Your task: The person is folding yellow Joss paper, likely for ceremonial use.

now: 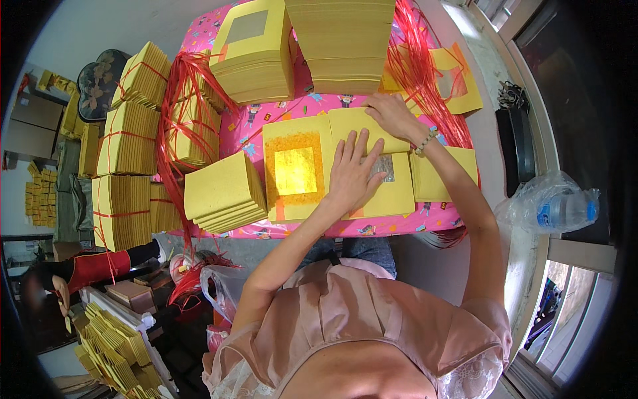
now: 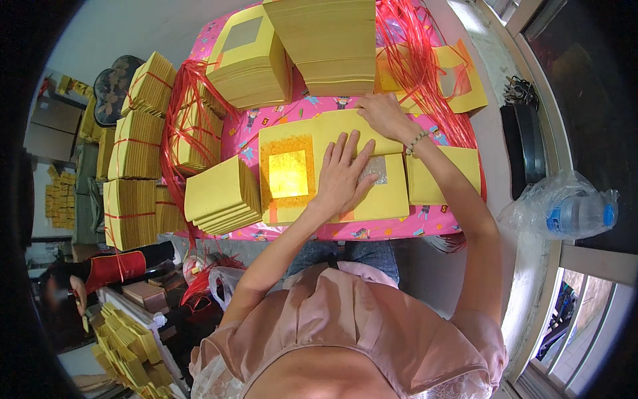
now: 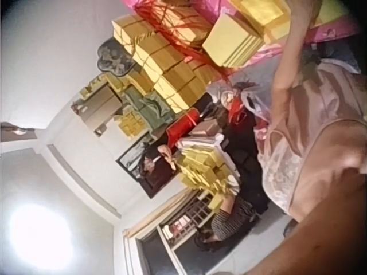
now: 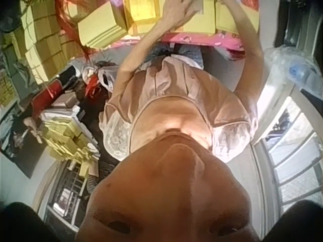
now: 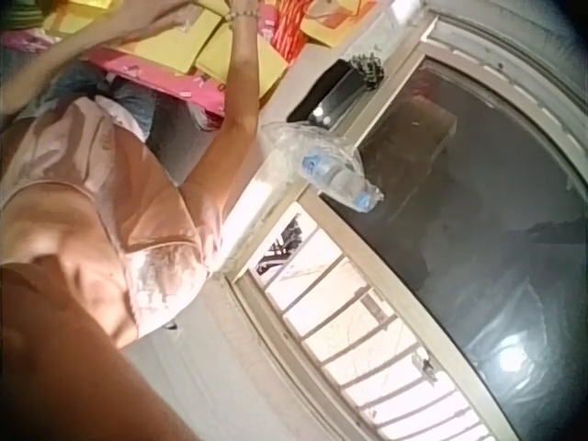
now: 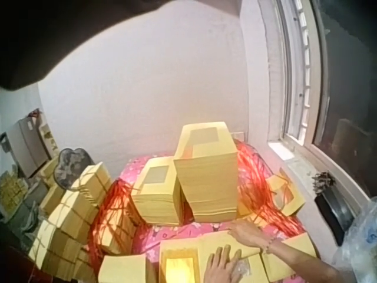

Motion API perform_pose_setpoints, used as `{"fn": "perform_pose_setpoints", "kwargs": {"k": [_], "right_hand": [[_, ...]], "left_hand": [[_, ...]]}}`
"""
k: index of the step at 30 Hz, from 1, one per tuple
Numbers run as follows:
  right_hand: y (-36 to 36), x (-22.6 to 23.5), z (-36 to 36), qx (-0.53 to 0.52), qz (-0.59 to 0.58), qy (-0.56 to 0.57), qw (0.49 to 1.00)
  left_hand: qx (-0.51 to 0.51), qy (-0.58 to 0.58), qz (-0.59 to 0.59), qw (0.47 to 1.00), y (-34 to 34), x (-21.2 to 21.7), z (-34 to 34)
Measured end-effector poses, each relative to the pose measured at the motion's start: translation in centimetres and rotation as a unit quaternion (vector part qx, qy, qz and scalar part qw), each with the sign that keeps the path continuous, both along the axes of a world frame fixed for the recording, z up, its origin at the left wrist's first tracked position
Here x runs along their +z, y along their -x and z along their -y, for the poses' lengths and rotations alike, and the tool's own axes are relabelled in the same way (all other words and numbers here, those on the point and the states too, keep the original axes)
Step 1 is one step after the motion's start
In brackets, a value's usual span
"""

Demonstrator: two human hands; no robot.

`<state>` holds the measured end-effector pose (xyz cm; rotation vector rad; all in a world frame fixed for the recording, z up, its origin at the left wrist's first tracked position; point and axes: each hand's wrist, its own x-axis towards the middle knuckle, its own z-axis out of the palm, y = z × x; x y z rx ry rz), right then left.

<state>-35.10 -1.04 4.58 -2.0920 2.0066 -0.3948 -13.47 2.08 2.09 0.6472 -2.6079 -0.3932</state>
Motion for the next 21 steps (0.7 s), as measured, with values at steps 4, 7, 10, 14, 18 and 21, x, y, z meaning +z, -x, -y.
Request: {"fn": "perform_pose_setpoints", "kwargs": {"k": [4, 7, 10, 14, 18, 21], "right_hand": [[0.2, -0.4, 0.0, 0.003, -0.002, 0.007, 1.000], [0.3, -0.6, 0.2, 0.002, 0.006, -0.002, 1.000], [0.2, -0.6, 0.2, -0.005, 0.011, -0.017, 1.000], [0.2, -1.2, 0.1, 0.004, 0.037, 0.043, 0.998], [0.0, -0.7, 0.1, -0.003, 0.022, -0.011, 1.000], [-0.1, -0.7, 0.0, 0.000, 0.033, -0.004, 0.999]], "left_hand": [[0.000, 0.003, 0.010, 1.000, 0.0, 0.3, -0.2], [-0.001, 0.001, 0.008, 1.000, 0.0, 0.3, -0.2], [0.000, 0.000, 0.005, 1.000, 0.0, 0.1, -0.2], [0.001, 0.005, 0.008, 1.000, 0.1, 0.1, -0.4], [0.004, 0.001, 0.011, 1.000, 0.0, 0.1, -0.5], [-0.004, -0.011, -0.001, 1.000, 0.0, -0.2, -0.6]]}}
